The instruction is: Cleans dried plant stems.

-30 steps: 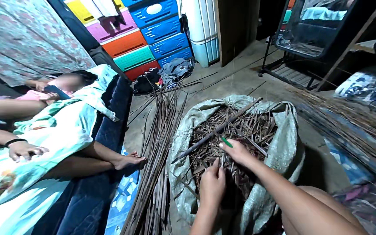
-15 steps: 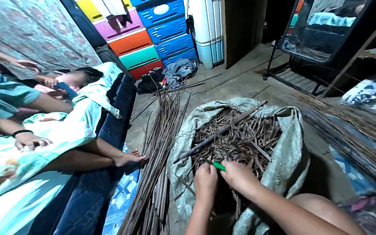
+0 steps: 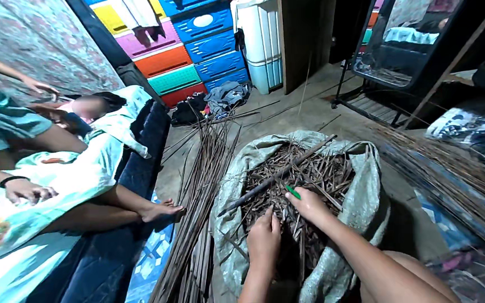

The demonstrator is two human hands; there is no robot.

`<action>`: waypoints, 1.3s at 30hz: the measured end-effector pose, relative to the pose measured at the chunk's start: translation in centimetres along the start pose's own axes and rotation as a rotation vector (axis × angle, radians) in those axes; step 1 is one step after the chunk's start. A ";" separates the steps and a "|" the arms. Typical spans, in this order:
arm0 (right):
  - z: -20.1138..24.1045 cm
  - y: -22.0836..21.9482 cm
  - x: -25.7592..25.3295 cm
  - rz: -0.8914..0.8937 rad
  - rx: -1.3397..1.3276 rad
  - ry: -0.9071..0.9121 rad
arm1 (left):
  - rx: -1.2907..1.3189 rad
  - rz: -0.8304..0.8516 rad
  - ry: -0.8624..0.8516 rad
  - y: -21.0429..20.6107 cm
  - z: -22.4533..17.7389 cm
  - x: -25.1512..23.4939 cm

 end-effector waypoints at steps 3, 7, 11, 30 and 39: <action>0.5 -2.0 -0.3 0.075 -0.317 0.109 | 0.035 -0.015 -0.065 -0.6 -0.4 0.2; 0.0 -3.1 -0.6 0.160 -0.855 0.076 | 0.279 0.162 -0.012 -1.8 -0.3 0.5; 0.4 -2.6 -0.4 0.304 -1.089 0.146 | 0.984 0.353 0.196 -3.3 0.5 0.8; 1.4 -0.1 1.6 -0.080 0.384 -0.045 | 1.017 0.304 0.212 -1.7 1.0 0.3; 1.7 0.5 2.4 -0.065 0.253 0.063 | 0.889 0.223 0.234 -1.5 1.7 -0.1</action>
Point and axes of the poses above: each hand's wrist, its own x-axis away from the middle knuckle, its own y-axis out of the back of the hand, z = x × y, the point moved 7 cm from there along -x, towards the middle knuckle, and after that the axes turned 2 degrees about z, right-handed, at the moved point
